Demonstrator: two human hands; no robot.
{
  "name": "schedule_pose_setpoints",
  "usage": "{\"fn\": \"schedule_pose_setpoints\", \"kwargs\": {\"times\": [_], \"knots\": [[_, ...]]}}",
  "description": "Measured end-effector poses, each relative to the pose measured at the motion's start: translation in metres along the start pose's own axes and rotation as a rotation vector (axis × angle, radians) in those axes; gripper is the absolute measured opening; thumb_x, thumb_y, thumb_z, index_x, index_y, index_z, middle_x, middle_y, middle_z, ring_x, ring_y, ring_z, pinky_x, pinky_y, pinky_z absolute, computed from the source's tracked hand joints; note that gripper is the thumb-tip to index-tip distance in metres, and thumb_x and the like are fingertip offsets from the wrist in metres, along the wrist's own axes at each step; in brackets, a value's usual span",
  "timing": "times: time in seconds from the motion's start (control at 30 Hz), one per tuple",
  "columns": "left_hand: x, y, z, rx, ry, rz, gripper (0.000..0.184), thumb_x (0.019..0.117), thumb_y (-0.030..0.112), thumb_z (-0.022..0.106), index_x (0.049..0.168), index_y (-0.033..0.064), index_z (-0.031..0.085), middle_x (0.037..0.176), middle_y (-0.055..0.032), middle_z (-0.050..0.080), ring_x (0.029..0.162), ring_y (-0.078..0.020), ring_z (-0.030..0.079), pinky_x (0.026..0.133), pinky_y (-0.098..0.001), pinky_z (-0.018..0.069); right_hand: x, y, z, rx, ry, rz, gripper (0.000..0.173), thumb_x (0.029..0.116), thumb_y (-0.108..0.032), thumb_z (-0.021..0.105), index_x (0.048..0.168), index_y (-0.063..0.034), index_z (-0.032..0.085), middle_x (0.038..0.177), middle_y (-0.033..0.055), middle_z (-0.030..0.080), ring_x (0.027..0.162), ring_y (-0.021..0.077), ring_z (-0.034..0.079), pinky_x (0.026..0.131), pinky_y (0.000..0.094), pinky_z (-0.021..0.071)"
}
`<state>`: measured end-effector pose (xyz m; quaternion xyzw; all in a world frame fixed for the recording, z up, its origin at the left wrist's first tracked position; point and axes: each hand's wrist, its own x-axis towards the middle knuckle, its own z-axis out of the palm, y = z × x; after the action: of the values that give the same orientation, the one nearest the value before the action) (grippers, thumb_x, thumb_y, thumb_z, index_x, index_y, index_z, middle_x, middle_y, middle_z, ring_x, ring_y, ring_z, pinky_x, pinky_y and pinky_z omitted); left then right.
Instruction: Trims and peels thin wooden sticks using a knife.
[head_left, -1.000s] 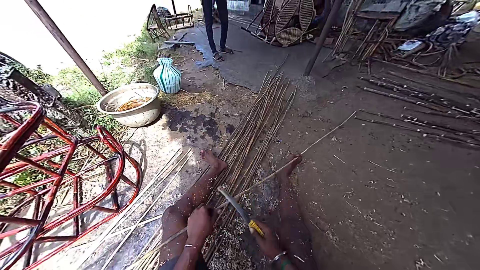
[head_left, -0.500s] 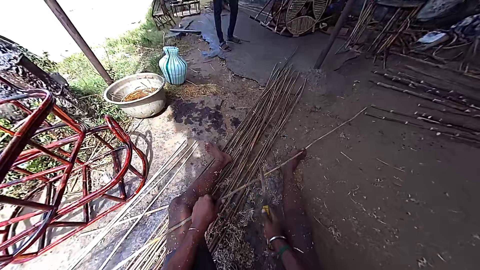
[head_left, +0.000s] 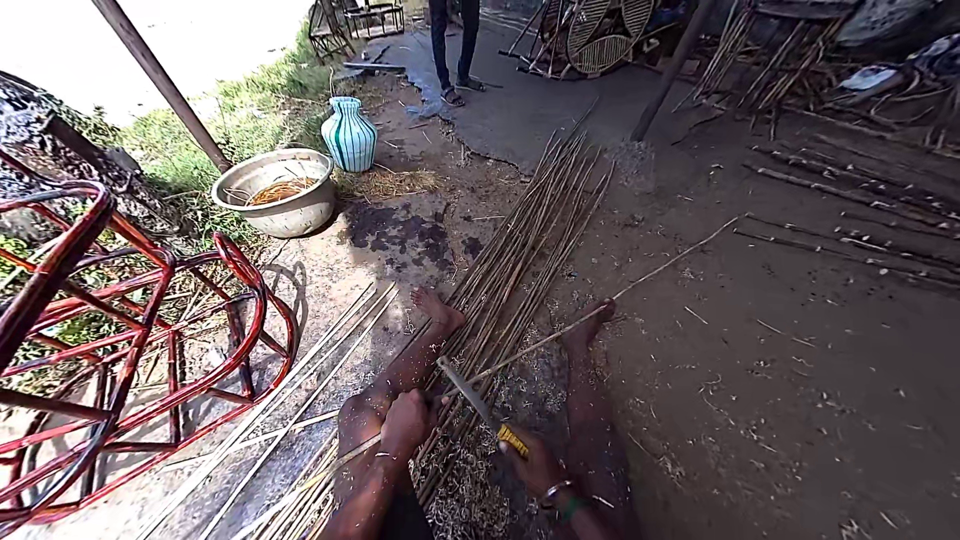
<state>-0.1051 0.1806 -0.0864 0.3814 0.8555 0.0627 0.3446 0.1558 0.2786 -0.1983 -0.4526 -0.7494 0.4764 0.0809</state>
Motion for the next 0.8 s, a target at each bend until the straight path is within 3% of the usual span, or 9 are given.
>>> {"fn": "schedule_pose_setpoints", "kwargs": {"times": [0.03,0.13,0.23,0.33,0.43,0.53,0.63,0.73,0.8], "knots": [[0.001,0.0,-0.001,0.008,-0.007,0.004,0.057,0.1045,0.059,0.044,0.117,0.0096,0.072,0.113,-0.0173,0.072,0.11,-0.0342,0.069,0.096,-0.0562,0.0534,0.0,0.0,-0.001,-0.012,0.007,-0.025,0.051,0.1035,-0.029,0.057,0.147,-0.0024,0.055,0.133,0.0169,0.067,0.121,0.0263,0.066,0.109,0.0449,0.0491],[-0.002,-0.001,0.003,0.017,-0.025,0.009,0.059,0.1046,0.06,0.043,0.117,0.0099,0.071,0.113,-0.0176,0.072,0.111,-0.0346,0.069,0.096,-0.0569,0.0534,0.0,0.007,0.003,0.094,0.182,0.12,0.047,0.1053,-0.027,0.058,0.144,0.0003,0.056,0.122,0.0253,0.067,0.104,0.0346,0.068,0.096,0.0516,0.0529],[-0.001,0.001,0.001,0.032,-0.004,0.012,0.055,0.1045,0.057,0.046,0.121,0.0112,0.071,0.116,-0.017,0.072,0.113,-0.0343,0.069,0.097,-0.0562,0.0529,0.002,-0.005,-0.003,-0.044,-0.022,-0.012,0.052,0.104,-0.03,0.056,0.148,-0.0017,0.053,0.133,0.0186,0.066,0.121,0.0277,0.066,0.109,0.0459,0.0486],[-0.009,0.0,0.011,0.04,-0.012,-0.003,0.054,0.1047,0.057,0.046,0.122,0.0123,0.07,0.118,-0.0165,0.072,0.114,-0.0343,0.068,0.098,-0.0562,0.0527,-0.001,0.004,0.004,0.03,0.149,0.116,0.048,0.1049,-0.029,0.058,0.144,-0.0017,0.056,0.128,0.0227,0.067,0.117,0.0335,0.066,0.107,0.0511,0.0483],[-0.006,0.001,0.007,0.036,0.007,0.009,0.054,0.1042,0.058,0.046,0.12,0.0123,0.071,0.116,-0.0163,0.072,0.113,-0.0338,0.069,0.097,-0.056,0.0529,-0.002,-0.002,0.003,-0.039,0.017,-0.028,0.051,0.1027,-0.03,0.058,0.146,-0.0039,0.056,0.131,0.0179,0.068,0.119,0.0271,0.067,0.108,0.0465,0.0496],[-0.008,-0.001,0.012,0.026,-0.019,0.0,0.058,0.1035,0.061,0.045,0.12,0.0118,0.071,0.116,-0.0167,0.072,0.113,-0.0342,0.068,0.098,-0.0563,0.0528,-0.002,0.009,0.008,0.074,0.198,0.074,0.048,0.1046,-0.027,0.059,0.144,0.0004,0.056,0.131,0.0232,0.066,0.118,0.0333,0.065,0.107,0.0493,0.0483],[-0.004,-0.002,0.007,0.046,-0.017,0.005,0.059,0.104,0.062,0.042,0.118,0.0121,0.071,0.114,-0.0165,0.072,0.111,-0.0341,0.069,0.095,-0.0567,0.0541,-0.003,-0.003,0.002,-0.083,-0.017,-0.029,0.051,0.1037,-0.033,0.055,0.148,-0.0072,0.055,0.133,0.0157,0.067,0.12,0.0265,0.067,0.108,0.0472,0.0493],[-0.006,-0.006,0.01,0.04,-0.033,0.007,0.059,0.1048,0.061,0.041,0.116,0.0114,0.071,0.113,-0.0166,0.072,0.11,-0.0342,0.069,0.094,-0.0573,0.0543,-0.002,0.009,0.008,0.072,0.218,0.131,0.047,0.105,-0.029,0.058,0.143,-0.0012,0.057,0.123,0.0234,0.068,0.106,0.0327,0.069,0.097,0.0505,0.0531],[-0.001,-0.005,0.002,0.041,-0.032,0.015,0.059,0.1056,0.059,0.04,0.116,0.0098,0.07,0.112,-0.018,0.071,0.109,-0.0354,0.069,0.093,-0.0582,0.0543,0.001,-0.001,0.002,0.05,0.152,0.057,0.05,0.1044,-0.026,0.058,0.146,0.0003,0.053,0.131,0.0223,0.066,0.117,0.0309,0.067,0.107,0.0468,0.0498]]}}
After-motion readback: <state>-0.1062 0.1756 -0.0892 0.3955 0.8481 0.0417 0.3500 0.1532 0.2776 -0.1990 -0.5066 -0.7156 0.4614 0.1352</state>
